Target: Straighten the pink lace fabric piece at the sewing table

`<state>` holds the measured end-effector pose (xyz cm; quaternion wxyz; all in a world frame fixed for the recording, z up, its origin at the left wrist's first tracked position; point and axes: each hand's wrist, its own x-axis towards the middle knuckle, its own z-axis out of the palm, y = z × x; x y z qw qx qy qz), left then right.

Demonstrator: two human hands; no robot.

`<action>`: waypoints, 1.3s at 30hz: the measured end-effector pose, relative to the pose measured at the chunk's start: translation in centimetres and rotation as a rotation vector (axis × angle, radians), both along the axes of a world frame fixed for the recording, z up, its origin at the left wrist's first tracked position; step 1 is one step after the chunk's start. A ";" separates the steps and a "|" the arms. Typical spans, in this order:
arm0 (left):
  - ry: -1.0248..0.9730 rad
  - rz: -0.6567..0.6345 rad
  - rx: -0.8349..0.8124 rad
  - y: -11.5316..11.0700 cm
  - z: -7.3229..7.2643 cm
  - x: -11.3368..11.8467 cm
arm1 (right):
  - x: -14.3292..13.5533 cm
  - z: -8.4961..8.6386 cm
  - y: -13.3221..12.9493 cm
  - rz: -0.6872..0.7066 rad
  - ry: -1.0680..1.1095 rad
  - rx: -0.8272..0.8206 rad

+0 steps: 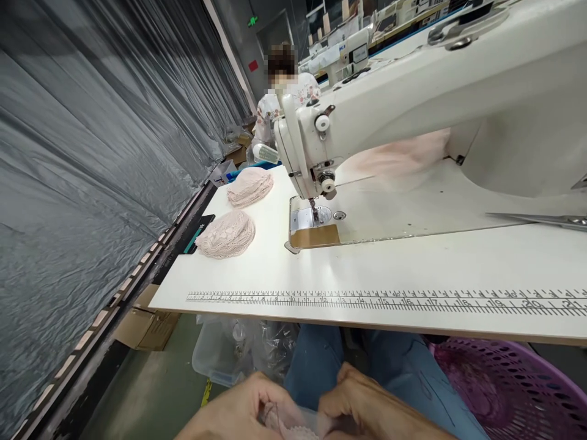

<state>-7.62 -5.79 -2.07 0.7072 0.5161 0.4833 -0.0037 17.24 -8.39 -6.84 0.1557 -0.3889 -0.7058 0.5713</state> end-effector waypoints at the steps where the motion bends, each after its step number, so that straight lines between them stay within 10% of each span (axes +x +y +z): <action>1: 0.012 -0.040 0.028 0.2 -0.2 0.4 | 0.0 0.2 0.4 0.036 0.001 -0.007; 9: 0.001 -0.091 -0.005 0.5 -3.0 0.9 | 3.0 0.5 1.3 0.139 0.026 -0.105; 24: -0.003 -0.077 -0.054 0.0 -3.4 -0.3 | 0.5 1.7 0.7 0.025 -0.059 -0.212; 34: -0.087 -0.132 -0.033 0.2 -3.9 -1.7 | 4.7 -2.3 1.5 -0.246 0.353 -0.248; 39: -0.168 -0.138 -0.023 0.6 -4.1 -2.6 | 1.5 -4.5 0.6 -0.204 0.459 -0.266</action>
